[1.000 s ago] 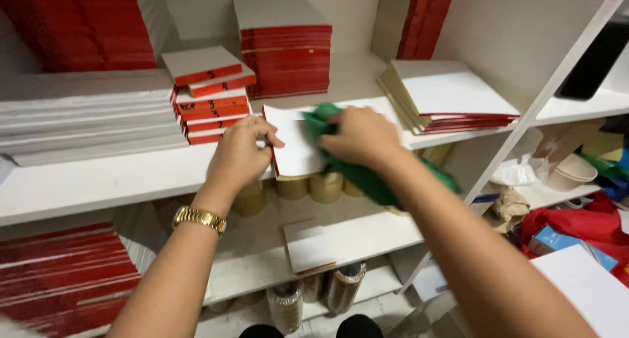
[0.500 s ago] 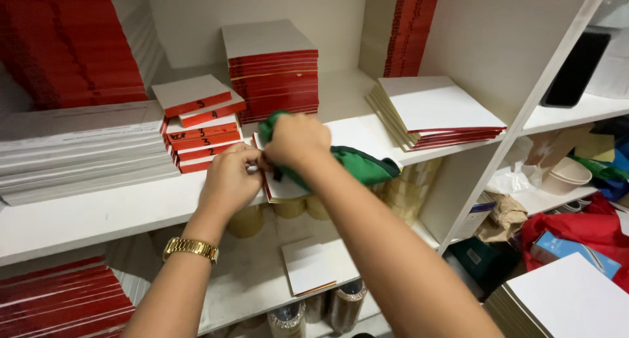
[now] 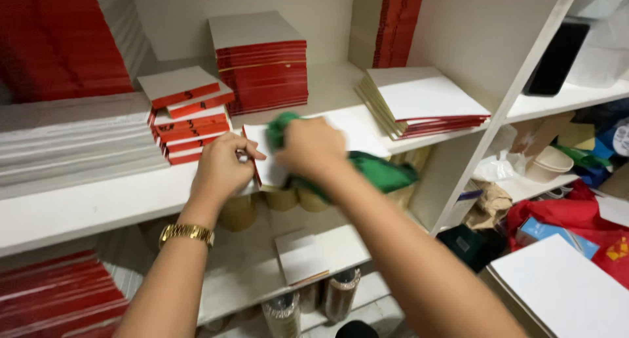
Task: The person wipes down the covers of several notebooks with a green cloth while they are stacked on a white shelf.
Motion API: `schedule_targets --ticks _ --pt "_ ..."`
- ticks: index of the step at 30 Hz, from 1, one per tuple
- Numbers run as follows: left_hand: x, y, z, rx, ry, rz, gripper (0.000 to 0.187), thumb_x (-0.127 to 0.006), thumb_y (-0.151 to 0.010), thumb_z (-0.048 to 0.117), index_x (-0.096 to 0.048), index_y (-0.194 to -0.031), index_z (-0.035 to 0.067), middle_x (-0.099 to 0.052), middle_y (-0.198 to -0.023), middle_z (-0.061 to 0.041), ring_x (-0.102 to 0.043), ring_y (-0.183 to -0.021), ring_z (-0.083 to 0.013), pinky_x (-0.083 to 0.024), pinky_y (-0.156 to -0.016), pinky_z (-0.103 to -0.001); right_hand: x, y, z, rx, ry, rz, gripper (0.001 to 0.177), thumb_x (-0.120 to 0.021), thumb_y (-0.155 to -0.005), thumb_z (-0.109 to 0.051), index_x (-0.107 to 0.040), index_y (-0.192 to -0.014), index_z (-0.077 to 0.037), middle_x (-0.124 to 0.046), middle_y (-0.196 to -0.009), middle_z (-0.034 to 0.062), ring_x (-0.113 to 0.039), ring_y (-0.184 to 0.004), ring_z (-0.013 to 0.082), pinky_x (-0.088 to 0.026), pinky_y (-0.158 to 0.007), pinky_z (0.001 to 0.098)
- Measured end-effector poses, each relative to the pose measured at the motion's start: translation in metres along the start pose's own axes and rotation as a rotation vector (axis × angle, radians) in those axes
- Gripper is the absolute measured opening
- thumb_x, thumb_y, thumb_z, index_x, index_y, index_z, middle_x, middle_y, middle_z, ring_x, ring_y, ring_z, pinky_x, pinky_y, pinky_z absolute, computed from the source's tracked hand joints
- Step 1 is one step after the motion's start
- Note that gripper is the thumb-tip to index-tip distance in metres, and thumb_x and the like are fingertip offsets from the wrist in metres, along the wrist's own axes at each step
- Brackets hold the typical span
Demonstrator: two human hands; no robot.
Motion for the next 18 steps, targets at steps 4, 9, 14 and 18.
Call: schedule_targets --ticks 4,9,14,18 --pt "0.001 0.003 0.005 -0.068 -0.111 -0.020 0.018 -0.072 -0.069 0.003 -0.077 -0.077 0.019 -0.072 -0.088 -0.009 -0.071 -0.093 -0.0342 -0.058 -0.081 -0.046 0.000 0.031 -0.020 0.084 -0.020 0.042 0.041 -0.065 -0.077 -0.045 -0.082 -0.097 -0.013 -0.076 -0.096 0.0167 -0.071 -0.107 0.0419 -0.059 -0.084 0.0597" --pt "0.006 0.007 0.007 -0.056 0.022 0.005 0.025 -0.069 -0.072 -0.003 -0.078 -0.075 0.021 -0.075 -0.094 -0.009 -0.072 -0.095 -0.0351 -0.058 -0.080 -0.037 0.028 0.051 0.064 -0.134 0.053 0.064 0.041 -0.068 -0.082 -0.039 -0.081 -0.107 -0.009 -0.077 -0.104 0.0234 -0.071 -0.109 0.0460 -0.058 -0.087 0.0598" --pt "0.008 0.008 0.013 -0.010 0.047 0.021 0.026 -0.069 -0.072 -0.001 -0.079 -0.074 0.023 -0.075 -0.093 -0.007 -0.072 -0.093 -0.0307 -0.058 -0.080 -0.033 0.037 0.055 0.088 -0.222 0.105 0.107 0.039 -0.065 -0.084 -0.039 -0.081 -0.108 -0.013 -0.077 -0.103 0.0213 -0.072 -0.107 0.0444 -0.058 -0.087 0.0590" --pt "0.009 0.007 0.017 0.030 0.042 0.018 0.029 -0.067 -0.070 -0.003 -0.079 -0.074 0.024 -0.075 -0.093 -0.004 -0.073 -0.095 -0.0272 -0.058 -0.081 -0.033 -0.002 0.060 0.018 -0.013 -0.113 0.047 0.047 -0.072 -0.079 -0.041 -0.078 -0.114 -0.011 -0.075 -0.103 0.0207 -0.071 -0.105 0.0453 -0.059 -0.084 0.0640"
Point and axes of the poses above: each hand's wrist, its own y-axis away from the middle knuckle, its own x-axis out of the back of the hand, z = x × y, the point moved 7 cm from there along -y, towards the middle knuckle
